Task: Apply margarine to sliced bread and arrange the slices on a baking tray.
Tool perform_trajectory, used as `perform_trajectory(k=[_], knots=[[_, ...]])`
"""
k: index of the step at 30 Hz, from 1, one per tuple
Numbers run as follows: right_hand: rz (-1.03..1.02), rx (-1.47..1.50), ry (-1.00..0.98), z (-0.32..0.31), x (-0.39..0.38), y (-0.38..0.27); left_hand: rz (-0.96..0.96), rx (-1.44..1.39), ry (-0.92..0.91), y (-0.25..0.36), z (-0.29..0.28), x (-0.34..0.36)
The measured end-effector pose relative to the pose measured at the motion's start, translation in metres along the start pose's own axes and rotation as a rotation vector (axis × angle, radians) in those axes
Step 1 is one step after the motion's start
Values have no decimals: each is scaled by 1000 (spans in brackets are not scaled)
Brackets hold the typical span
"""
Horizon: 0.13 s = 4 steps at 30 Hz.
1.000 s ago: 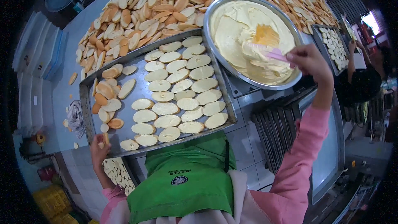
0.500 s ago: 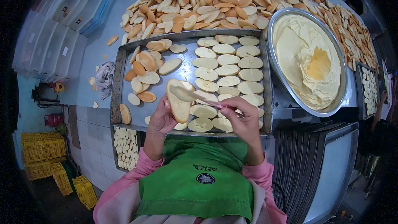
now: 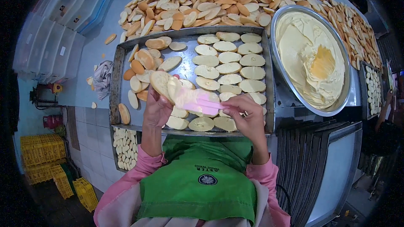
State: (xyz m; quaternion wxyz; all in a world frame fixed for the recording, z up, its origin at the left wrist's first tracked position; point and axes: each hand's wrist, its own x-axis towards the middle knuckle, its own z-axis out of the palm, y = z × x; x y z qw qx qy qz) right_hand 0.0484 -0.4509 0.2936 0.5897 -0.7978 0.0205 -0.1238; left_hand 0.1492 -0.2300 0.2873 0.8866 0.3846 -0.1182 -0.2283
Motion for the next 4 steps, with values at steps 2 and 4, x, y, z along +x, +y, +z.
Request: perform_trajectory(k=[2, 4], knots=[[20, -29, -37, -7, -2, 14, 4, -64, 25, 5, 1, 2], [-8, -42, 60, -13, -7, 23, -82, 82, 158, 7, 0, 2]])
